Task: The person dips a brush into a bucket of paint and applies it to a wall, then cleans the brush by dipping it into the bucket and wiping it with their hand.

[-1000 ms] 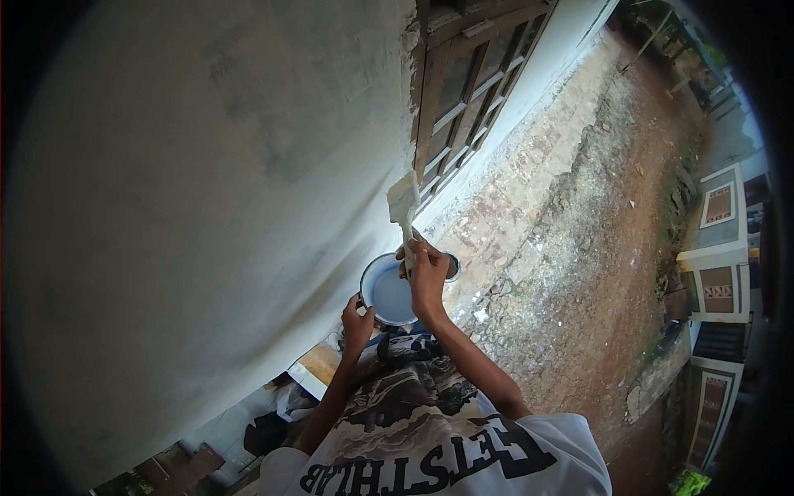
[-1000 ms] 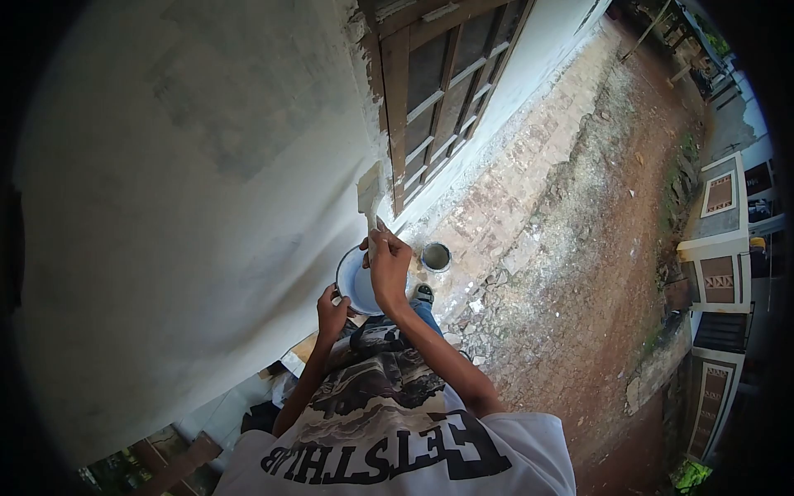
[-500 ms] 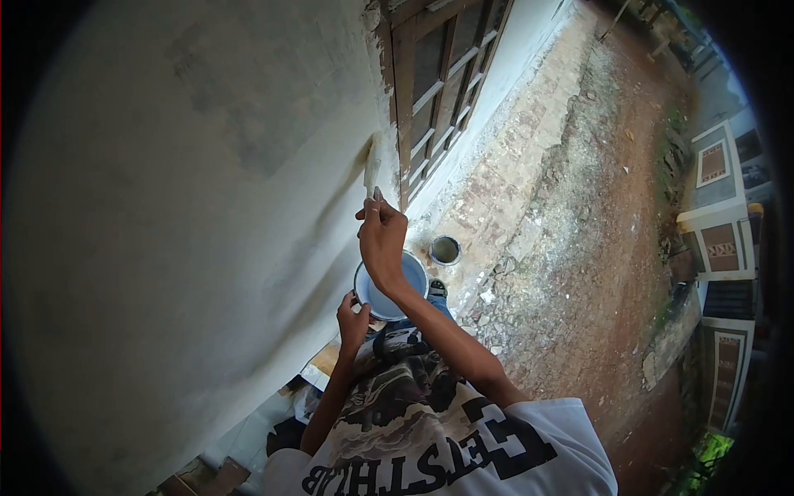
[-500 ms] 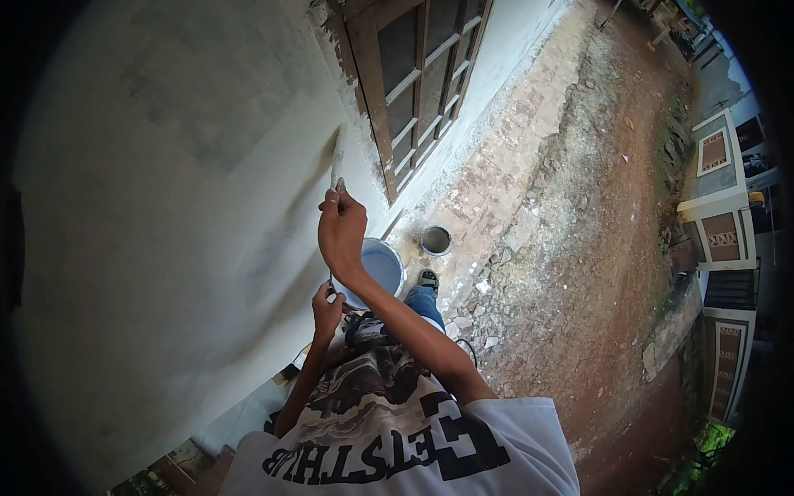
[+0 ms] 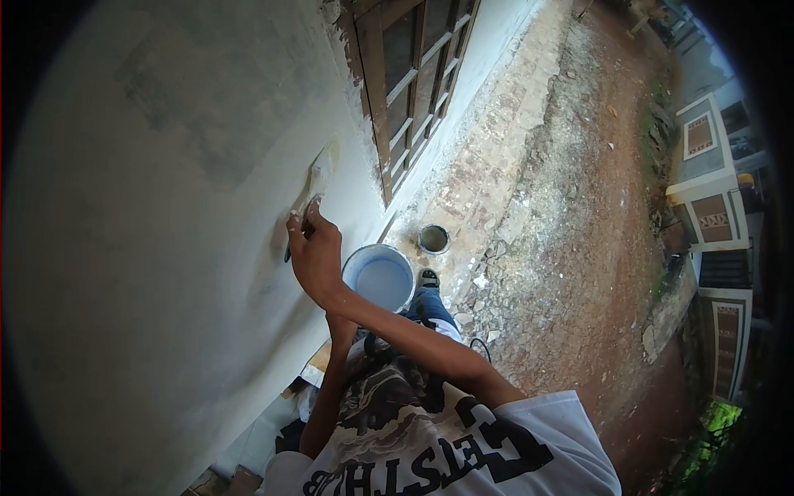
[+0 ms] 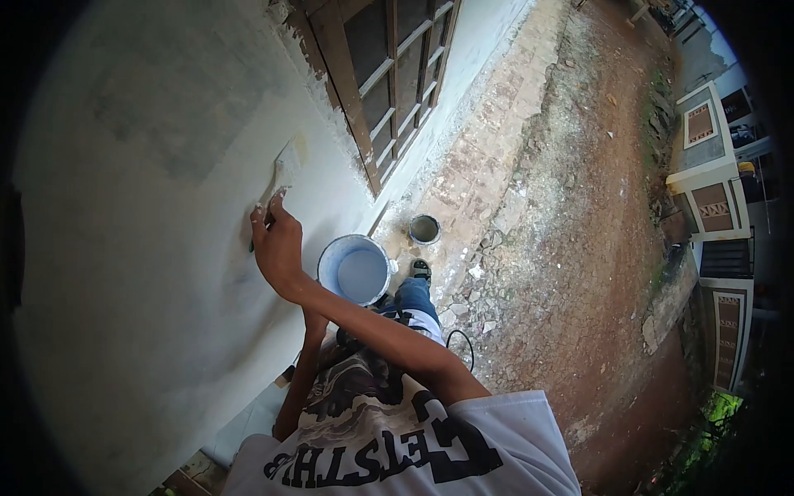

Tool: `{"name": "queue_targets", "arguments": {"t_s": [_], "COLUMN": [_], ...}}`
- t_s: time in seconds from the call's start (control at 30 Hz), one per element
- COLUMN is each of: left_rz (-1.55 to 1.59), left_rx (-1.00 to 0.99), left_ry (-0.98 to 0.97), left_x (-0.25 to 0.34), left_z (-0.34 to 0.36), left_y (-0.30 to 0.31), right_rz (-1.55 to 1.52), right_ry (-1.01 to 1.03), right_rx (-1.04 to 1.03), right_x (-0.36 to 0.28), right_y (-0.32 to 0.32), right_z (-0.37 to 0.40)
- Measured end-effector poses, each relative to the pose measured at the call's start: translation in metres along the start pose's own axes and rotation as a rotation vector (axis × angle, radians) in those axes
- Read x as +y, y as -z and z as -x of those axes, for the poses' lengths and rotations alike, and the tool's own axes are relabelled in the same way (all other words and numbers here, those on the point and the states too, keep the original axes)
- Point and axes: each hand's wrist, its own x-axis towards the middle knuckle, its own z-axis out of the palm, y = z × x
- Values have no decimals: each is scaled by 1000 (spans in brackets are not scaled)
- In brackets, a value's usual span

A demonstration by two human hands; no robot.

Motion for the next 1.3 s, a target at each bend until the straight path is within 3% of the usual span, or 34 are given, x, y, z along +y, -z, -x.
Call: {"name": "queue_targets", "arguments": {"t_s": [0.17,0.4,0.5,0.57,0.63,0.67,0.8,0.83,1.0,1.3], "left_rz": [20,43,48,48,503,502,493,478,337,147], "left_rx": [-52,-144,-181,-193,-191,-217,-234,-219,-212,-165], "left_ry": [81,209,264,287,751,782,768,766,710,284], "left_x": [0,10,16,28,46,48,40,39,51,7], "left_z": [-8,-18,-25,-28,-34,-35,-34,-32,-37,-17], "left_y": [-7,-14,-12,-8,-3,-1,-1,-1,6,-5], "right_rz": [-59,41,118,165,56,-18,-169,-133,-21,74], "right_ry": [-51,-103,-30,-137,-139,-168,-137,-156,10,-42], "right_rx": [-32,-247,-191,-126,-41,-34,-82,-176,-147,-345], "right_x": [4,19,46,32,49,50,51,49,52,25], "right_y": [7,39,69,93,101,102,76,70,44,55], "right_z": [12,38,36,23,-1,-14,-41,-38,-3,57]}}
